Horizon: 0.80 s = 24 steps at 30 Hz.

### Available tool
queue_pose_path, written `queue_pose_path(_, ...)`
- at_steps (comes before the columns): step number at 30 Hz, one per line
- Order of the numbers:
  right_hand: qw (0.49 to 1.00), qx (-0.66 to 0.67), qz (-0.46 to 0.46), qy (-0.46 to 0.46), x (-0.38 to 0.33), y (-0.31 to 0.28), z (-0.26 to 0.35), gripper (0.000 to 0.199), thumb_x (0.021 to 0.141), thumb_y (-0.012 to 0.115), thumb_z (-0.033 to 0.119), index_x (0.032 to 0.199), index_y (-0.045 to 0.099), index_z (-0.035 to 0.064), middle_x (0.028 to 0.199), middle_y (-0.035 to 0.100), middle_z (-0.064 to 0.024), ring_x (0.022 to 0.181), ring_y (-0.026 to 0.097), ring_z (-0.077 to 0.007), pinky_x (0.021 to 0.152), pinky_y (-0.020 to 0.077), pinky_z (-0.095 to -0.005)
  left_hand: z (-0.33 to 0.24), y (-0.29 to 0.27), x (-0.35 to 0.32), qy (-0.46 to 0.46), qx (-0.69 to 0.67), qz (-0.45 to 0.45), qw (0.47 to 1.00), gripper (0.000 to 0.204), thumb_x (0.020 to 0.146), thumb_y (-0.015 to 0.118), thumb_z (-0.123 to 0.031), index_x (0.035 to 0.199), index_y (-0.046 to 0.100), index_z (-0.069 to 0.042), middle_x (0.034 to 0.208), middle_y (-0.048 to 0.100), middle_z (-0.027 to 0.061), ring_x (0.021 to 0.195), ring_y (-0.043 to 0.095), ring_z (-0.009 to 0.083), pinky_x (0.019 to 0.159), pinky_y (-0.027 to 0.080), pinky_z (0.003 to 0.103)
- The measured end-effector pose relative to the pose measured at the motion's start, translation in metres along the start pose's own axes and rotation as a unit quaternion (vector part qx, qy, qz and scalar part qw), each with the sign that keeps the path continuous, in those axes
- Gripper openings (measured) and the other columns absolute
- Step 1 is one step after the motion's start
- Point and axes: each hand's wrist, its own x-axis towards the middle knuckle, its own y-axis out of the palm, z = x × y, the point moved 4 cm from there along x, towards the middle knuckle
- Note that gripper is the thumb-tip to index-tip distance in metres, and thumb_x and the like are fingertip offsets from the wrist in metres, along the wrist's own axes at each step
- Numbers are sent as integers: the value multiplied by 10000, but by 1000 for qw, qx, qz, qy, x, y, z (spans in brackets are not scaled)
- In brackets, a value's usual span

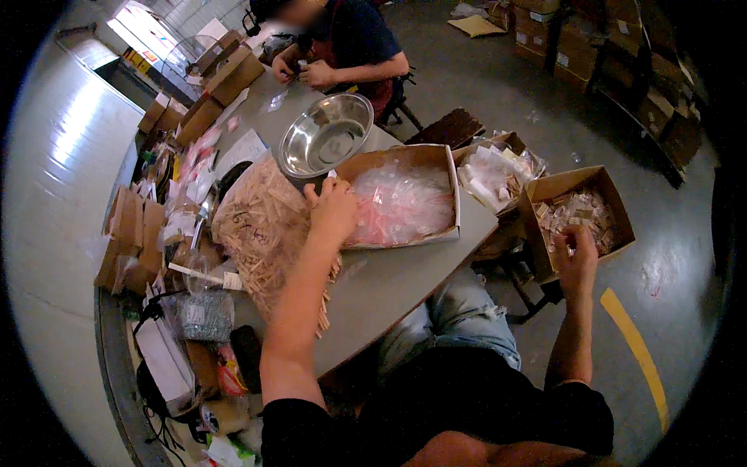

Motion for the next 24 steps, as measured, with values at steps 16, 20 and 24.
queue_pose_path(16, 858, 112, 373, -334, -69, 133, 148, 252, 767, 709, 169, 983, 627, 67, 1008, 602, -162, 939, 576, -370, 812, 494, -437, 32, -5, -8, -103, -352, -49, 929, 166, 789, 694, -165, 879, 699, -26, 793, 644, 145, 787, 629, 280, 721, 491, 370)
queue_pose_path(20, 805, 99, 424, -402, -94, 176, 191, 412, 771, 710, 195, 1144, 596, 62, 1167, 566, -173, 1074, 540, -374, 934, 446, -440, 47, -11, -21, -130, -411, -137, 892, 160, 842, 654, -168, 928, 683, -36, 830, 643, 121, 838, 622, 241, 773, 482, 331)
queue_pose_path(24, 773, 76, 392, -493, -125, 217, 241, 585, 813, 666, 335, 1299, 503, 52, 1365, 453, -180, 1275, 406, -375, 1058, 336, -471, 65, -27, -59, -257, -498, -160, 813, 150, 889, 617, -114, 986, 646, -3, 902, 657, 101, 795, 624, 165, 713, 487, 288)
